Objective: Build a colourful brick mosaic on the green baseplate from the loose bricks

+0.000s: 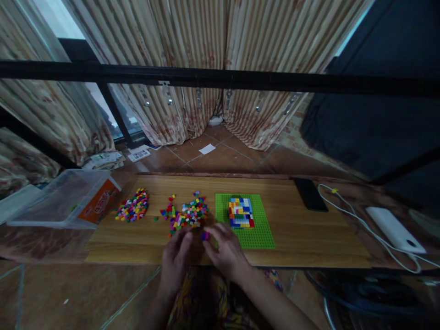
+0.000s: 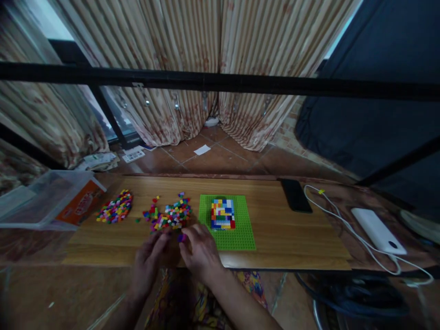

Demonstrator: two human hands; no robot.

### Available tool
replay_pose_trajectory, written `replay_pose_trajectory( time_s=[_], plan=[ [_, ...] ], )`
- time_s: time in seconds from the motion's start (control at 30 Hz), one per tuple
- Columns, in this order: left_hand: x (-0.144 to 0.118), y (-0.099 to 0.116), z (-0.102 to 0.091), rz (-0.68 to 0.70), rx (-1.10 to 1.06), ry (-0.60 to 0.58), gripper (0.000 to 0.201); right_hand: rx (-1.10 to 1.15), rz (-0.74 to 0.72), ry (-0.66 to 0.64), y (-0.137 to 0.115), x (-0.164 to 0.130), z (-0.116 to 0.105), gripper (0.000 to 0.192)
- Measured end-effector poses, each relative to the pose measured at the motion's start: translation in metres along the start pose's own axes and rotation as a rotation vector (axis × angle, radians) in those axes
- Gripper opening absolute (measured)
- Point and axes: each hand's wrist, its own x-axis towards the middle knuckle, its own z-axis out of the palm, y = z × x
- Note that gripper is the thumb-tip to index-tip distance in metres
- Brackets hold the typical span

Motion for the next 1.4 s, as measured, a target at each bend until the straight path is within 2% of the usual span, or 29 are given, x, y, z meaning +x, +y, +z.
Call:
replay_pose_trajectory(
  time_s=[0.07,0.13,0.33,0.5,0.7,0.9,1.07,1.17,1.27,1.4],
  plan=[
    [-0.018,0.008,0.023,-0.075,-0.140,-0.199,0.033,0.007,0.022,-0.008,-0.001,-0.013,-0.006,0.029],
    [-0.024,0.011,0.036,-0.118,-0.178,-0.273,0.028,0.008,0.037,-0.015,-0.003,-0.021,-0.012,0.032],
    [-0.023,0.008,0.038,-0.157,-0.140,-0.420,0.024,-0.034,0.027,-0.075,0.002,-0.037,-0.027,0.026],
    [-0.032,0.006,0.046,-0.154,-0.078,-0.403,0.022,-0.028,0.026,-0.108,0.011,-0.049,-0.029,0.030],
    [-0.033,0.011,0.048,-0.189,-0.031,-0.466,0.026,0.061,0.089,-0.116,0.011,-0.052,-0.034,0.020],
    [-0.030,0.013,0.047,-0.220,-0.062,-0.548,0.026,0.127,0.100,-0.167,0.014,-0.056,-0.045,0.021],
    [-0.026,0.012,0.047,-0.305,-0.123,-0.540,0.024,0.218,0.094,-0.217,0.019,-0.057,-0.057,0.021],
    [-0.021,0.015,0.048,-0.326,-0.153,-0.470,0.021,0.268,0.154,-0.132,0.023,-0.053,-0.061,0.020],
    [-0.015,0.020,0.049,-0.395,-0.186,-0.383,0.019,0.342,0.262,0.017,0.028,-0.050,-0.059,0.021],
    [-0.012,0.022,0.051,-0.437,-0.213,-0.374,0.021,0.479,0.391,0.144,0.035,-0.051,-0.051,0.021]
  ],
)
